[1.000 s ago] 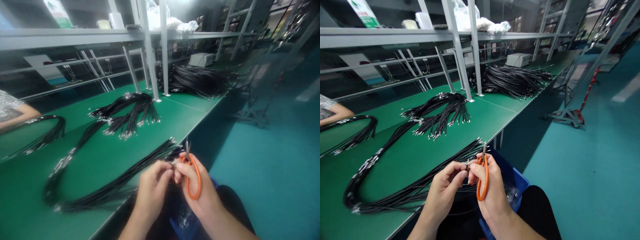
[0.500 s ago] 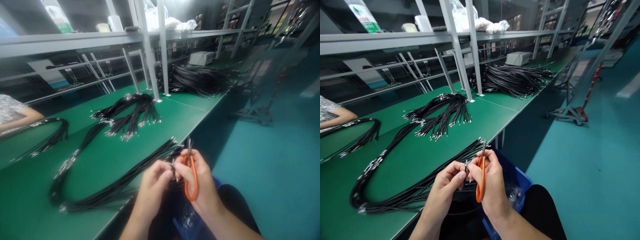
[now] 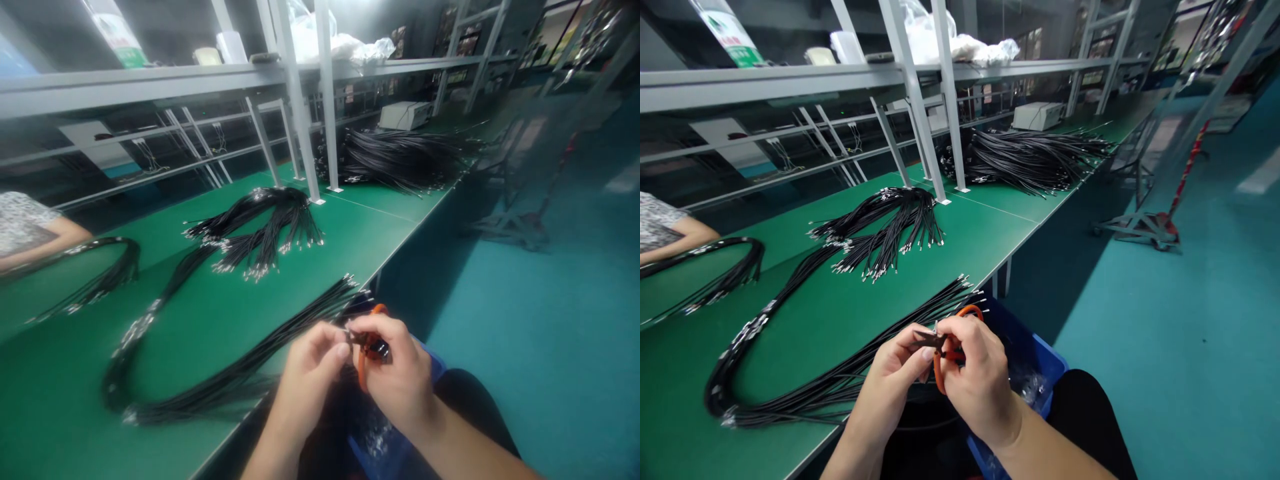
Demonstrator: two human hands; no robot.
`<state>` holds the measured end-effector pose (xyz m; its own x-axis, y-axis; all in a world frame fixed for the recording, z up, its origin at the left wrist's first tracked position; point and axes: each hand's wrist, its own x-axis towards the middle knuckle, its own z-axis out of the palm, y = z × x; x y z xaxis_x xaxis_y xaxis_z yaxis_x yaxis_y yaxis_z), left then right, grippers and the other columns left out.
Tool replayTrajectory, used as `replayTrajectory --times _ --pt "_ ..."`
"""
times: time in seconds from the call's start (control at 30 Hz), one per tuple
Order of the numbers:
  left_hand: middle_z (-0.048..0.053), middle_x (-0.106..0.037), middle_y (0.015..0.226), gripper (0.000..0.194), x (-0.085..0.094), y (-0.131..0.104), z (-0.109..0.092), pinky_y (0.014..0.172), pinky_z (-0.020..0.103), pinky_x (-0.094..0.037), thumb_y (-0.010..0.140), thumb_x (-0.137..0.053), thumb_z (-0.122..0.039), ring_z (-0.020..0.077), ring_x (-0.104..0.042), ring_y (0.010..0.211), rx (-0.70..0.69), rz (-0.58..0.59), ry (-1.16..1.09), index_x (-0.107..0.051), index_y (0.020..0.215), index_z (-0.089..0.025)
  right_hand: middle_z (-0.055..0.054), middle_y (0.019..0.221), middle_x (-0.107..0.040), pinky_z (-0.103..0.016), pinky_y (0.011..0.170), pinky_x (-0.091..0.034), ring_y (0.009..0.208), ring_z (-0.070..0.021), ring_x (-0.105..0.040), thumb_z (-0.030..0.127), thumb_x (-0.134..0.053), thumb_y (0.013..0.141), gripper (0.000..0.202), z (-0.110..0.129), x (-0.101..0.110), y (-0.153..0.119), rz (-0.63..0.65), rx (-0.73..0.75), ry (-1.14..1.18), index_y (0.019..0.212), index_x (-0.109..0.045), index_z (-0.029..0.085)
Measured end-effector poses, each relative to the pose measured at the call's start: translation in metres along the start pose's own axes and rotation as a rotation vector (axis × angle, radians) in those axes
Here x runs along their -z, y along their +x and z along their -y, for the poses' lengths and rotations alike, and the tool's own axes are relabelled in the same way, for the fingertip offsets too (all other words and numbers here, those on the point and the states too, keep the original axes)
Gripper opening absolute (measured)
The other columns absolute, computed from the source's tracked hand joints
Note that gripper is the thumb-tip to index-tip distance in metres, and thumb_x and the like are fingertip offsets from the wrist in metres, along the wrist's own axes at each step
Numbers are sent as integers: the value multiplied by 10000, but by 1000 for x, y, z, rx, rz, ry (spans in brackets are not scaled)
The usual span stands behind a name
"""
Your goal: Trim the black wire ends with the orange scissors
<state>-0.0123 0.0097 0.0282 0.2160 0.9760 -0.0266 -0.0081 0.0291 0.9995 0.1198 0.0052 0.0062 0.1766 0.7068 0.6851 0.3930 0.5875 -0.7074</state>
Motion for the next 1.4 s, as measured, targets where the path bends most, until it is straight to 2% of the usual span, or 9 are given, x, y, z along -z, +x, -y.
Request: replayTrajectory --times 0.17,0.4,0.53,0.7,0.8,0.9,1.03,1.2,1.4 --pt "-12 -577 649 99 -5 -3 0 528 204 -366 761 -662 -253 106 -456 552 -25 -82 31 -658 731 -159 -2 842 -722 -355 659 -517 731 -213 -665 -84 -639 661 721 -1 0 1 2 161 20 1214 -528 365" --pt "-14 -579 620 131 -11 -3 9 510 191 -356 761 -656 -258 88 -438 528 -21 -187 -93 -647 687 -150 4 793 -689 -332 613 -492 653 -195 -615 -73 -628 645 636 -10 3 -13 -48 56 -28 1123 -583 345" --pt "7 -618 659 126 -7 -1 4 518 195 -372 770 -642 -246 89 -457 539 -26 -247 -119 -653 695 -146 7 794 -665 -298 630 -492 641 -171 -607 -18 -629 671 458 -15 9 -26 -37 -156 -34 994 -604 306" --pt "1 -620 712 74 -7 4 3 554 205 -400 775 -641 -202 82 -475 554 -69 -247 -133 -673 732 -152 -12 790 -683 -290 648 -499 664 -170 -631 106 -692 658 285 10 19 -27 174 -615 334 886 -594 247" --pt "-2 -624 729 58 -8 5 6 569 202 -417 777 -639 -178 89 -496 580 -112 -281 -112 -685 743 -164 -6 660 -682 -224 491 -441 529 -129 -585 148 -691 653 184 24 20 -18 316 -882 532 791 -584 207" --pt "-3 -629 759 63 -8 4 10 597 197 -436 791 -634 -172 99 -524 632 -153 -259 -78 -685 754 -178 -5 597 -676 -171 368 -332 365 -61 -454 240 -690 683 190 27 19 -8 409 -1086 646 792 -545 183" --pt "-4 -620 751 69 -5 2 14 669 209 -453 808 -633 -189 122 -560 716 -194 -199 20 -673 751 -184 -21 605 -690 -153 358 -304 324 -29 -410 268 -664 712 207 27 15 -2 411 -1134 741 820 -519 167" --pt "-9 -617 744 95 -5 2 16 698 207 -449 819 -623 -192 124 -569 737 -208 -180 79 -660 731 -187 -8 570 -679 -140 327 -271 290 -20 -384 222 -634 723 149 29 13 0 409 -1158 686 785 -508 171" --pt "-13 -616 747 92 -5 3 17 689 210 -449 822 -621 -196 124 -564 733 -209 -154 104 -658 738 -189 20 544 -653 -123 302 -244 270 -9 -370 258 -645 741 167 26 14 2 435 -1164 641 803 -521 166"
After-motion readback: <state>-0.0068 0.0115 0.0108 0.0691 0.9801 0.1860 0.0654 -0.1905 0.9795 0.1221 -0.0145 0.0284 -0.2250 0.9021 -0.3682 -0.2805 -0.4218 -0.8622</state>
